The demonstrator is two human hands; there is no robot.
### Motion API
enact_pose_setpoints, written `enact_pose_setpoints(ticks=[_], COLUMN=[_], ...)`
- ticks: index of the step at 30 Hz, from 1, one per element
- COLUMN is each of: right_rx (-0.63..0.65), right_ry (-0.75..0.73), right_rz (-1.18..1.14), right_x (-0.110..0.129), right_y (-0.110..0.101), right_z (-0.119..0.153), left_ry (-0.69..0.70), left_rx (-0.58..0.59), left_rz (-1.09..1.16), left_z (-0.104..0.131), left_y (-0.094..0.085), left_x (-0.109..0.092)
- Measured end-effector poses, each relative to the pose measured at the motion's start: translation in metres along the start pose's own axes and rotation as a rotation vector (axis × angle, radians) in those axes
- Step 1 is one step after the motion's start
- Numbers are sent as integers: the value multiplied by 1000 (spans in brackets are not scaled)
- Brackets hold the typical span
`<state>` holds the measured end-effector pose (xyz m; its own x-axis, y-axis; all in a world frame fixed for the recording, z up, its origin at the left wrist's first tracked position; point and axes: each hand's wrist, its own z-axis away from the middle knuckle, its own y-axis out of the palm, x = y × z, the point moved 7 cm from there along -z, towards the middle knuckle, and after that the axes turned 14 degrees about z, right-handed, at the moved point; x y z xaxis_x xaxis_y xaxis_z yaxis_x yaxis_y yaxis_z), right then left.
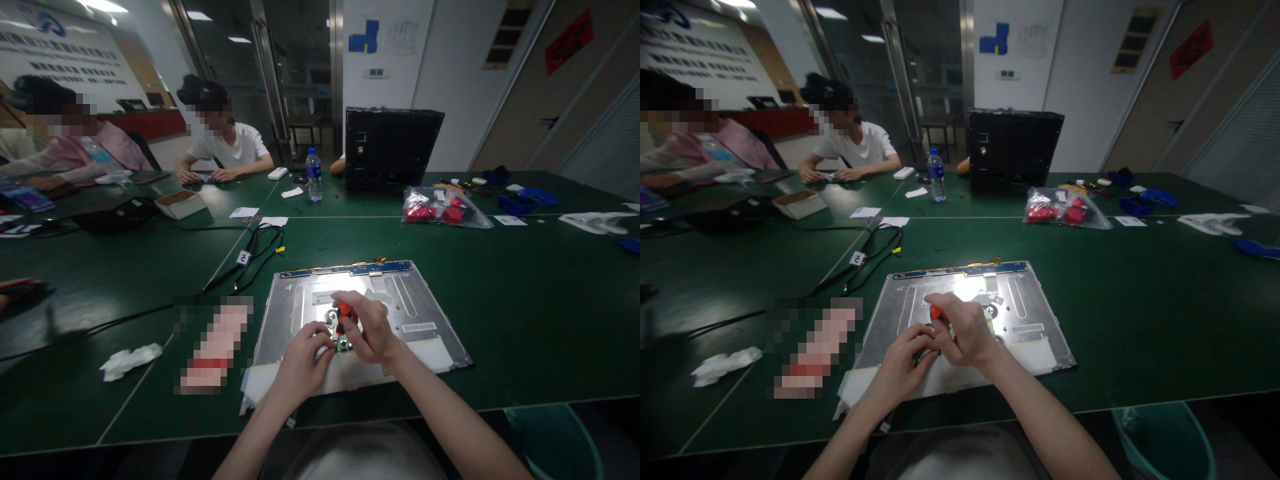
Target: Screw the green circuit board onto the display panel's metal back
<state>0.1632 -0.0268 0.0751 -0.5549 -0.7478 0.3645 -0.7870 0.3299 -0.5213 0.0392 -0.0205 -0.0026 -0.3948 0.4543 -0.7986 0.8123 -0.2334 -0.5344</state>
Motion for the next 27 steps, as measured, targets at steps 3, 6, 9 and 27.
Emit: enact_pose_setpoints(ticks=[3,6,9,27], right_rx=[-3,-13,-32,6], right_ry=[25,31,8,-6], right_rz=[35,86,105,73], right_x=[-2,-3,-1,0], right_y=[1,2,3,2], right_z=[1,2,1,0], left_ry=[1,3,-5,12], left_rx=[5,9,5,-3], left_rz=[5,14,11,6], left_z=[0,0,0,0], left_y=[0,1,0,0], left_x=[0,0,1,-1])
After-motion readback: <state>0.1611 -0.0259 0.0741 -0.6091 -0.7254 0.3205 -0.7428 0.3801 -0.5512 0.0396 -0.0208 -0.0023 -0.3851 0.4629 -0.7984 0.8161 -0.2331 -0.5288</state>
